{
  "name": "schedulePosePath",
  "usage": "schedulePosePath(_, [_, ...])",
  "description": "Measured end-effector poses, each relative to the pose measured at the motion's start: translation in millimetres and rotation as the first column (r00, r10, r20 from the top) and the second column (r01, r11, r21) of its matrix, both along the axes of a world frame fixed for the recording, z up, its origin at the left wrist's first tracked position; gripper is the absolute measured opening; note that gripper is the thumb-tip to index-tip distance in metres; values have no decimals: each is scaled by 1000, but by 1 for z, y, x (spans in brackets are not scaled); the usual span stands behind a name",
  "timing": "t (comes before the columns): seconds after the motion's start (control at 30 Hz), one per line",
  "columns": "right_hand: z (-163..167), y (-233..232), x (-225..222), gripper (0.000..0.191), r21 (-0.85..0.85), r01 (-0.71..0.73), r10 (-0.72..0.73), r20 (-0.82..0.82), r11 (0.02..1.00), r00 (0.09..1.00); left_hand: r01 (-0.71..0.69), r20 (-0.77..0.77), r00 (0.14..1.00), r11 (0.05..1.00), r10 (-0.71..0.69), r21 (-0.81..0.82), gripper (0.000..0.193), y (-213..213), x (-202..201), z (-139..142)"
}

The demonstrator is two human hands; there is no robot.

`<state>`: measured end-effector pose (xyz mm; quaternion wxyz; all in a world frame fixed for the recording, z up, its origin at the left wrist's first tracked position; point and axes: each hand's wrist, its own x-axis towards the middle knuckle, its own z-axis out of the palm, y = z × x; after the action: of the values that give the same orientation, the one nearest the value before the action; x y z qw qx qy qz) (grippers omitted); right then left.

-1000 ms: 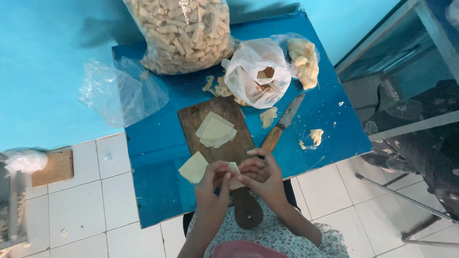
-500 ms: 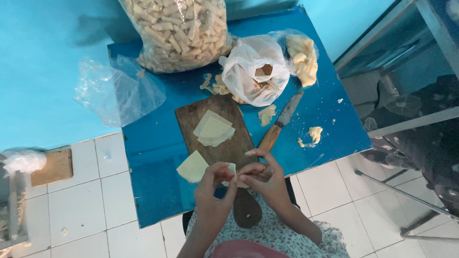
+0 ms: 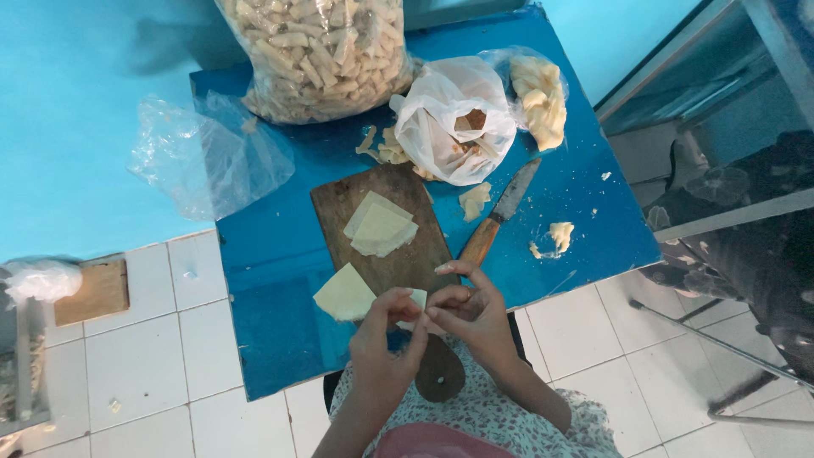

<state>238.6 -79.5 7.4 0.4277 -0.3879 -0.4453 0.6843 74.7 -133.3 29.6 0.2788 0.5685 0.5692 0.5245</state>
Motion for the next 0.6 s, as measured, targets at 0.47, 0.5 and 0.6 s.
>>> schedulePosePath(0.47, [-17,-10,-15,55,175,38,-12,-148,984,989,-36,281,957,993,68,-117,48,3,1,-8])
schedulePosePath(0.5, [-17,-10,-16,54,138,48,-27,-148,989,989,-39,283,956,991,74,-129,49,4,1,-9])
schedulePosePath(0.6, [-18,-10,-18,52,99,69,-54,-147,993,988,-10,361,931,993,53,-119,46,3,-2,-12])
